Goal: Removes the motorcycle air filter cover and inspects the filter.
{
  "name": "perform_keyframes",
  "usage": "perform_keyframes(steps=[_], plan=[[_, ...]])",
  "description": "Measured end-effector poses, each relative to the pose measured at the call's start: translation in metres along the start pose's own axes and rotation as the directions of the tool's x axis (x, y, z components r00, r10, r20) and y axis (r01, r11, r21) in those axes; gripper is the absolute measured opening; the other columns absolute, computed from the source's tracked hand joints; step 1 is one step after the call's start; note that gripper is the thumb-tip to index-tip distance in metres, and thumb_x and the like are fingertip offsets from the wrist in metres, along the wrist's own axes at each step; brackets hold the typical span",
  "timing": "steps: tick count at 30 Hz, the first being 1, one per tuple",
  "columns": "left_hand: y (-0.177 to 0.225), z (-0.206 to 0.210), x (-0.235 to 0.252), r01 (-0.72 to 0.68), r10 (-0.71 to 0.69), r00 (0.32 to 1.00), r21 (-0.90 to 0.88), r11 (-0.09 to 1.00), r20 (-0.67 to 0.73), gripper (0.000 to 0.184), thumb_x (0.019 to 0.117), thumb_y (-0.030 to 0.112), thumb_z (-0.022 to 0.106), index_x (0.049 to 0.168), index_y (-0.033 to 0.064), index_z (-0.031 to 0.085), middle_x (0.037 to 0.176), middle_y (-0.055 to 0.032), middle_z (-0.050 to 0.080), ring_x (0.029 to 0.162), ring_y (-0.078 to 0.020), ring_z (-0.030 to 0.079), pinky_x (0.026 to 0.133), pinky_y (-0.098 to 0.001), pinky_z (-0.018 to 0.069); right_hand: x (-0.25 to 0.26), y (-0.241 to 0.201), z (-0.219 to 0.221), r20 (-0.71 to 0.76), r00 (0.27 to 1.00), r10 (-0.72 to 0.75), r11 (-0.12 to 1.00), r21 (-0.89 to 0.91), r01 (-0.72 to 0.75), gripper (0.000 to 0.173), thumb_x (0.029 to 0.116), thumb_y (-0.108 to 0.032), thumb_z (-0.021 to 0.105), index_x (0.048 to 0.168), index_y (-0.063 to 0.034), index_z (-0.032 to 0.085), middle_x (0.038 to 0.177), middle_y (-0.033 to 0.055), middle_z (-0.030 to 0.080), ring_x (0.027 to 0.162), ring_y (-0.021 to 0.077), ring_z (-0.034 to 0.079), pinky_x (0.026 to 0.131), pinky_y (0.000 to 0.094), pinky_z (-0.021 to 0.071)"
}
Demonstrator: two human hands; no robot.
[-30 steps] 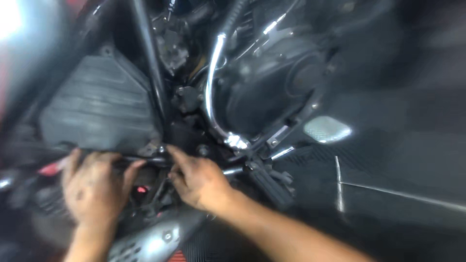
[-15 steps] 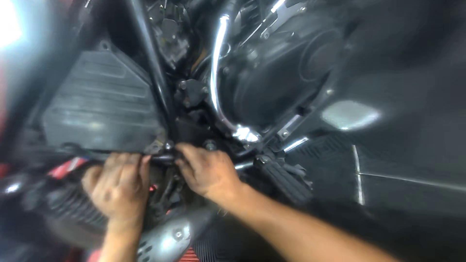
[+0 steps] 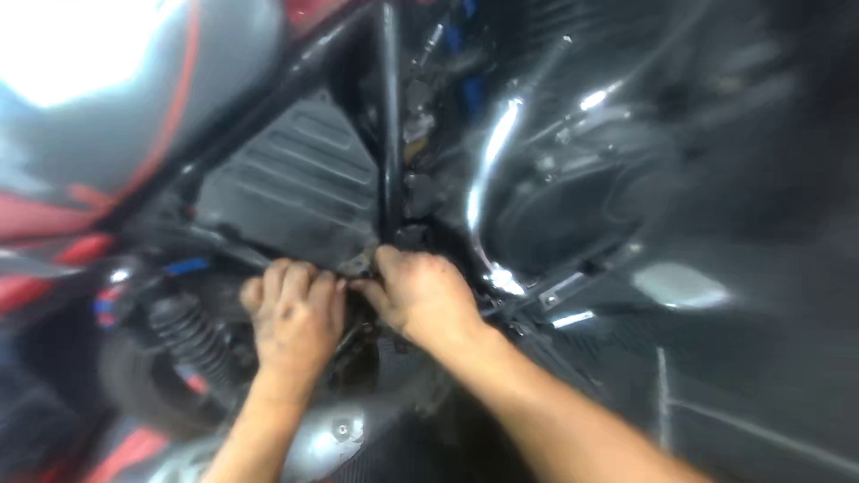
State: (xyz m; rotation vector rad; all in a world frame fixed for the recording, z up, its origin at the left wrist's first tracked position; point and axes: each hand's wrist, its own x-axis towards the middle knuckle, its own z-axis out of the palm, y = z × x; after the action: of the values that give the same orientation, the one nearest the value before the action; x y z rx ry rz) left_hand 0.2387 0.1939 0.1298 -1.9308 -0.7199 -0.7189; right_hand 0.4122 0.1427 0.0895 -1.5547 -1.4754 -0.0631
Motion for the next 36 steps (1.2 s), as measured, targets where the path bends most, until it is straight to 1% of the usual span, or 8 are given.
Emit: perform_keyframes(steps=[5, 8, 11, 18, 23, 29, 32, 36], plan=[[0.013, -0.005, -0.014, 0.081, -0.081, 0.985, 0.005, 0.997, 0.15, 0.035, 0.0983, 0.047, 0.054, 0.113, 0.0222, 0.073, 0.131, -0.0012, 0.068, 0.14, -0.0286, 0.049, 0.112, -0.0584, 0.0361, 0.012, 0.012, -0.035, 0.214, 0.976, -0.05, 0.998, -0.023, 0.057, 0.041, 0.092, -0.064, 0.063, 0.096, -0.0247, 0.073, 0.078, -0.0023, 0.07, 0.074, 0.0199, 0.07, 0.065, 0.0528, 0.0589], [0.016, 0.001, -0.016, 0.14, -0.13, 0.985, -0.075, 0.987, 0.116, 0.033, 0.0988, 0.045, 0.055, 0.113, 0.0216, 0.073, 0.133, -0.0018, 0.068, 0.14, -0.0295, 0.049, 0.111, -0.0591, 0.0379, 0.042, -0.008, -0.088, -0.028, 0.998, -0.053, 0.998, -0.02, 0.052, 0.045, 0.0947, -0.059, 0.064, 0.101, -0.0161, 0.075, 0.084, 0.007, 0.073, 0.077, 0.0277, 0.071, 0.068, 0.0601, 0.0566], [0.02, 0.004, -0.02, 0.172, -0.158, 0.981, -0.131, 0.976, 0.111, 0.031, 0.0979, 0.045, 0.058, 0.115, 0.0239, 0.073, 0.135, -0.0012, 0.066, 0.143, -0.0298, 0.046, 0.112, -0.0599, 0.0381, 0.101, -0.037, -0.116, 0.049, 0.999, -0.011, 0.989, 0.145, 0.004, 0.069, 0.0918, -0.062, 0.066, 0.143, -0.0172, 0.054, 0.128, 0.0098, 0.067, 0.115, 0.0266, 0.067, 0.097, 0.0579, 0.054], [0.017, 0.009, -0.027, 0.148, -0.138, 0.987, -0.155, 0.977, 0.078, 0.027, 0.0972, 0.04, 0.061, 0.117, 0.0263, 0.073, 0.139, 0.0009, 0.065, 0.144, -0.0276, 0.046, 0.11, -0.0593, 0.0396, 0.141, -0.084, -0.091, 0.125, 0.968, 0.217, 0.972, -0.122, -0.202, 0.129, 0.0613, -0.072, 0.087, 0.154, -0.0053, 0.027, 0.131, 0.0303, 0.057, 0.118, 0.047, 0.061, 0.093, 0.0682, 0.0504], [0.008, 0.008, -0.026, 0.108, -0.099, 0.994, -0.197, 0.974, 0.055, 0.02, 0.097, 0.031, 0.063, 0.113, 0.0234, 0.071, 0.132, 0.0015, 0.067, 0.14, -0.0256, 0.05, 0.107, -0.056, 0.0431, 0.119, -0.064, -0.117, 0.043, 0.994, 0.098, 0.985, 0.136, -0.103, 0.093, 0.0653, -0.05, 0.094, 0.143, -0.0202, 0.052, 0.12, 0.0173, 0.067, 0.107, 0.035, 0.066, 0.088, 0.064, 0.0534], [0.006, -0.003, -0.007, 0.114, -0.081, 0.981, -0.183, 0.976, 0.174, 0.027, 0.0962, 0.013, 0.058, 0.118, 0.0186, 0.072, 0.134, -0.0037, 0.065, 0.134, -0.0268, 0.053, 0.108, -0.051, 0.0431, 0.088, -0.001, -0.168, -0.136, 0.965, -0.226, 0.72, 0.643, 0.259, 0.06, 0.0758, -0.035, 0.086, 0.127, -0.0245, 0.056, 0.11, -0.0099, 0.07, 0.098, 0.0039, 0.069, 0.085, 0.0277, 0.0617], [0.006, -0.005, 0.001, 0.137, -0.092, 0.975, -0.223, 0.965, 0.201, 0.019, 0.0984, 0.013, 0.055, 0.103, 0.0177, 0.073, 0.128, -0.0026, 0.066, 0.133, -0.0263, 0.052, 0.11, -0.053, 0.0402, 0.107, 0.028, -0.183, -0.148, 0.876, -0.459, 0.525, 0.75, 0.402, 0.06, 0.0821, -0.042, 0.086, 0.13, -0.0209, 0.056, 0.115, -0.0069, 0.069, 0.107, 0.0078, 0.068, 0.096, 0.0307, 0.0583], [0.012, 0.0, -0.004, 0.189, -0.153, 0.977, -0.272, 0.943, 0.15, 0.018, 0.097, 0.013, 0.057, 0.099, 0.0208, 0.074, 0.133, 0.0, 0.065, 0.14, -0.0262, 0.047, 0.112, -0.0563, 0.037, 0.127, 0.038, -0.18, -0.129, 0.831, -0.542, 0.506, 0.739, 0.445, 0.061, 0.0769, -0.037, 0.09, 0.125, -0.0184, 0.059, 0.111, -0.0049, 0.07, 0.103, 0.0094, 0.069, 0.093, 0.0306, 0.0597]])
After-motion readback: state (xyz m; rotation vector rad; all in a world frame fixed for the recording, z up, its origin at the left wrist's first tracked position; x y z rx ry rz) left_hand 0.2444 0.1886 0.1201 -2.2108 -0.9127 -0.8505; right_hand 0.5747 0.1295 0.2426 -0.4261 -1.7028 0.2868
